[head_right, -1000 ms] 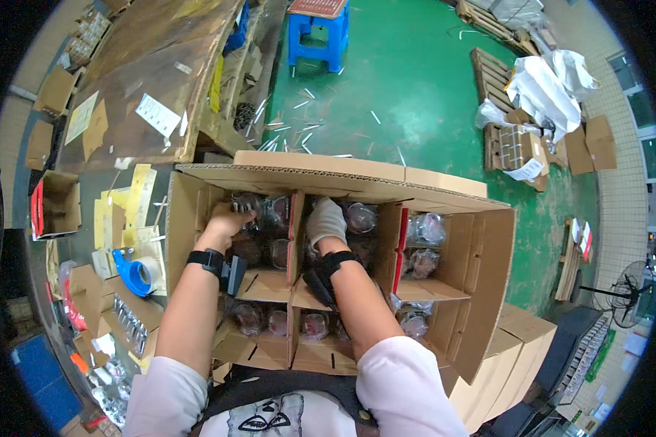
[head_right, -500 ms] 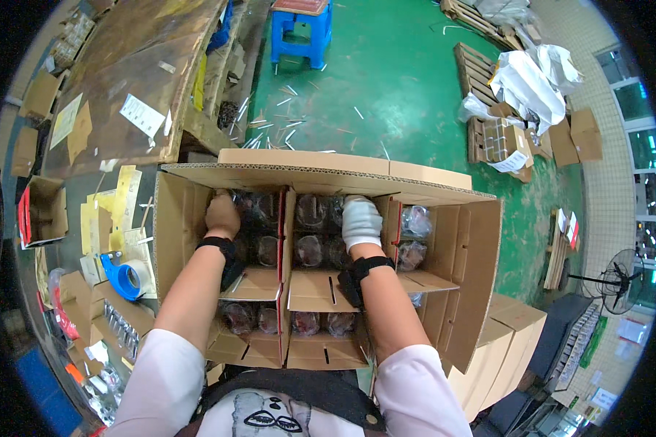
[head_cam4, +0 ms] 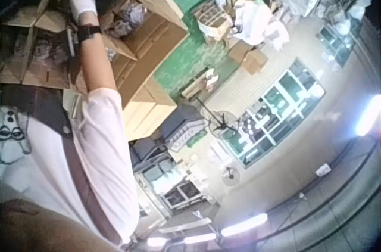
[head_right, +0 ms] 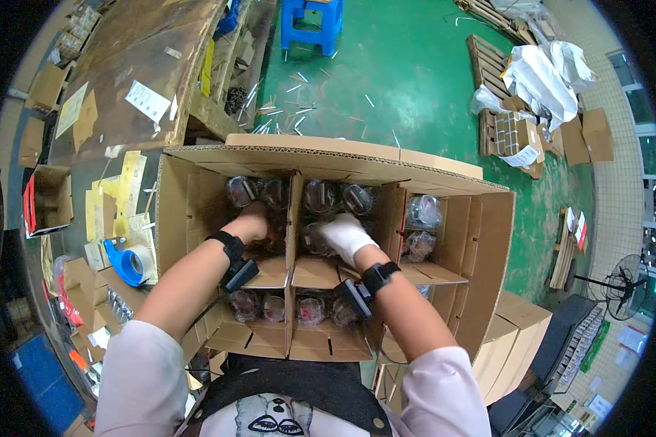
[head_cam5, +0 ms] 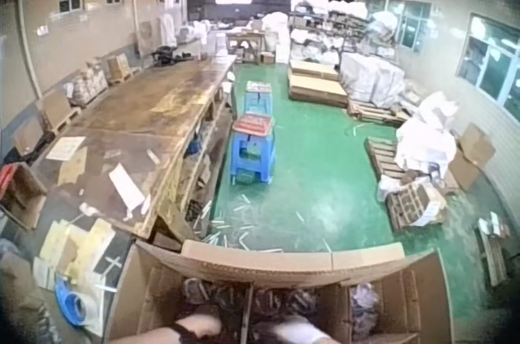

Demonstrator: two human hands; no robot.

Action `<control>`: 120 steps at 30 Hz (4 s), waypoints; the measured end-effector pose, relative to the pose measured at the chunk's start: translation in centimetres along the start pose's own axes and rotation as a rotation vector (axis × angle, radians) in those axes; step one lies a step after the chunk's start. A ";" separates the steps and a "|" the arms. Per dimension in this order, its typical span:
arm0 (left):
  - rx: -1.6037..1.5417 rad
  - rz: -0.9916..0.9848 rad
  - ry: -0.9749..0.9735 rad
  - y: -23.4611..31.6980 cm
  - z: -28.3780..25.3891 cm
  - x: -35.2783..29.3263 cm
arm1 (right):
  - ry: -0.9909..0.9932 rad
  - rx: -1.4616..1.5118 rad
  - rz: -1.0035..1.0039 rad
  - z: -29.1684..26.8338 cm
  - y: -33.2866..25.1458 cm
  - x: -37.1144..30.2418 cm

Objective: The person places red boxes and plastic-wrapped cylindrical items into a large cardboard box with internal dividers. They repeatedly pick up items from a nearby table and arrange them into the compartments, then close the box flaps.

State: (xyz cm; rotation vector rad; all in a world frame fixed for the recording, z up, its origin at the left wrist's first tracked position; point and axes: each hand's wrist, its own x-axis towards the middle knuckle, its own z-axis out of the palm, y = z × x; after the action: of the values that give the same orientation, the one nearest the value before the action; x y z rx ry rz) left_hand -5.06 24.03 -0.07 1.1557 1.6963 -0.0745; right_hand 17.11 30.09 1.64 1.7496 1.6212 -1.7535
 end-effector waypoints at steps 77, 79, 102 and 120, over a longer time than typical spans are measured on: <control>-0.702 0.321 0.677 -9.3 -1.3 -41.0 | -0.049 0.422 -0.521 -4.7 -7.1 -24.2; -0.599 -0.090 1.017 -20.1 -0.2 -42.8 | -0.750 0.781 -0.433 -9.5 -4.8 -25.8; 0.024 0.029 0.608 -38.1 -2.0 -37.2 | -0.152 -1.904 -1.316 46.6 -24.0 -15.1; -2.287 0.563 0.901 -39.3 6.0 -46.8 | -0.365 -1.292 -1.075 44.4 -25.4 -15.5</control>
State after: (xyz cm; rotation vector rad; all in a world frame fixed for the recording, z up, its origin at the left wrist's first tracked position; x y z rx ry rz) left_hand -28.81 -30.56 14.95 -0.3624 0.8221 2.2773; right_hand -23.86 -1.67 14.76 -0.0576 2.6685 -0.5912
